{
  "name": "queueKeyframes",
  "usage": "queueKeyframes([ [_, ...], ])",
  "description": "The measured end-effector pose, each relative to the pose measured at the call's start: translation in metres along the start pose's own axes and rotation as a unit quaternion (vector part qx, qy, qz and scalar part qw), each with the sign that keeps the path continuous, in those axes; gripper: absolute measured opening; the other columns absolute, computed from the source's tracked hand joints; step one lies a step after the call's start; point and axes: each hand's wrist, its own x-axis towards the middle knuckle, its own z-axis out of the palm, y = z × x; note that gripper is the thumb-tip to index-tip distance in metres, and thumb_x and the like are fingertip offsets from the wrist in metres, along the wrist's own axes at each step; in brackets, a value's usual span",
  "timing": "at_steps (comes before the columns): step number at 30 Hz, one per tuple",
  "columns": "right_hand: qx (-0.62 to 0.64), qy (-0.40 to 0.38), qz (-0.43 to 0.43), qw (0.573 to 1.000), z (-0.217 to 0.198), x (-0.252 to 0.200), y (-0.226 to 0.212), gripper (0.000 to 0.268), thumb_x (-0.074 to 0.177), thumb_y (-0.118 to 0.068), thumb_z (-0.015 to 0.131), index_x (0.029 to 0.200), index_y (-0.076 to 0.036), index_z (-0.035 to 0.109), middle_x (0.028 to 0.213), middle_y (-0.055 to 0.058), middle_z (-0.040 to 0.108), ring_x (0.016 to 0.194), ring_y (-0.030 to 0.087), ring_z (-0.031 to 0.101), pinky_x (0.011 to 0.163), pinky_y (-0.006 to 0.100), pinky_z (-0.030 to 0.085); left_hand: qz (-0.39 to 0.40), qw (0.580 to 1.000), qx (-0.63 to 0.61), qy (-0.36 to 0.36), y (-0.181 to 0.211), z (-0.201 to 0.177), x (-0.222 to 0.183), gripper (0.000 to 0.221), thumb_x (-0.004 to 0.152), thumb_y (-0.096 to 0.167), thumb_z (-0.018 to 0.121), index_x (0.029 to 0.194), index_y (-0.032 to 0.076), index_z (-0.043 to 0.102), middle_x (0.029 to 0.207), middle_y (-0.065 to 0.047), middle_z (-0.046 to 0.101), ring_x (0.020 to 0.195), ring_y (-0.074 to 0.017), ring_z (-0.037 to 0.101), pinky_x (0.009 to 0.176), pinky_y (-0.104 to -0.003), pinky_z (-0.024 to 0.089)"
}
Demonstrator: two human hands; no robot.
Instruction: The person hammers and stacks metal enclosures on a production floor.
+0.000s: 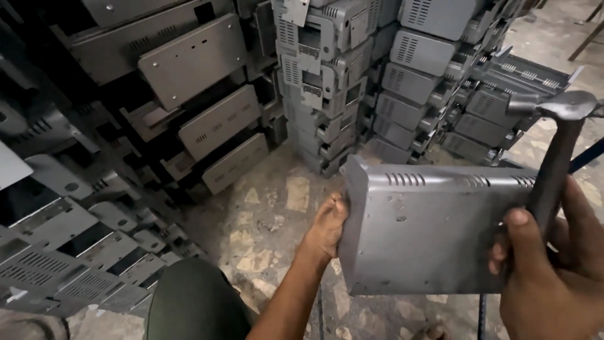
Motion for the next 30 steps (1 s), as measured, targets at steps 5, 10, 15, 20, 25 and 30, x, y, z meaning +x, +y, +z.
queueKeyframes([
  [5, -0.033, -0.011, -0.033, 0.999, 0.001, -0.010, -0.006, 0.056, 0.112, -0.007, 0.059, 0.163, 0.006, 0.040, 0.100, 0.013, 0.064, 0.071, 0.013, 0.059, 0.059, 0.026, 0.048, 0.012, 1.000, -0.019, 0.021, -0.032, -0.034, 0.010, 0.073, 0.080, 0.063, 0.082, 0.118, 0.009, 0.051, 0.111, -0.007, 0.066, 0.099, -0.0174, 0.069, 0.083, -0.040, 0.059],
  [10, 0.023, -0.089, -0.087, 0.992, 0.008, -0.017, -0.016, 0.060, 0.103, -0.021, 0.058, 0.154, 0.000, 0.034, 0.095, 0.007, 0.066, 0.065, 0.009, 0.062, 0.058, 0.023, 0.053, 0.011, 0.999, 0.046, -0.017, 0.008, 0.013, 0.009, 0.060, 0.093, 0.047, 0.080, 0.130, 0.002, 0.064, 0.109, -0.003, 0.071, 0.095, -0.0124, 0.067, 0.084, -0.030, 0.055],
  [15, -0.243, -0.079, -0.117, 0.960, 0.002, -0.020, 0.010, 0.048, 0.100, -0.011, 0.070, 0.144, 0.007, 0.060, 0.093, 0.014, 0.071, 0.075, 0.014, 0.065, 0.070, 0.026, 0.051, 0.012, 0.997, 0.071, 0.015, 0.021, 0.025, 0.011, 0.052, 0.094, 0.044, 0.076, 0.124, 0.003, 0.067, 0.106, -0.002, 0.073, 0.093, -0.0112, 0.068, 0.084, -0.030, 0.055],
  [20, -0.185, -0.003, -0.108, 0.977, 0.007, -0.017, 0.015, 0.039, 0.100, -0.010, 0.067, 0.136, 0.005, 0.062, 0.088, 0.012, 0.068, 0.073, 0.012, 0.061, 0.067, 0.025, 0.049, 0.025, 0.994, 0.104, 0.023, 0.022, 0.026, 0.011, 0.053, 0.094, 0.046, 0.075, 0.125, 0.003, 0.067, 0.107, -0.003, 0.073, 0.094, -0.0114, 0.067, 0.085, -0.030, 0.054],
  [25, -0.397, -0.134, -0.175, 0.891, 0.017, -0.003, -0.005, 0.049, 0.091, -0.006, 0.078, 0.138, 0.003, 0.069, 0.082, 0.019, 0.068, 0.065, 0.018, 0.062, 0.063, 0.036, 0.052, -0.039, 0.991, 0.102, 0.082, 0.018, 0.023, 0.013, 0.051, 0.088, 0.044, 0.072, 0.121, 0.006, 0.068, 0.100, -0.003, 0.075, 0.089, -0.0144, 0.072, 0.080, -0.034, 0.059],
  [30, -0.264, -0.054, -0.247, 0.931, 0.013, -0.013, 0.013, 0.041, 0.101, -0.002, 0.069, 0.139, 0.010, 0.060, 0.091, 0.016, 0.068, 0.077, 0.015, 0.064, 0.069, 0.031, 0.052, -0.009, 0.991, 0.110, 0.070, 0.023, 0.034, 0.013, 0.050, 0.094, 0.038, 0.077, 0.122, -0.001, 0.066, 0.105, -0.008, 0.072, 0.091, -0.0151, 0.068, 0.082, -0.033, 0.056],
])
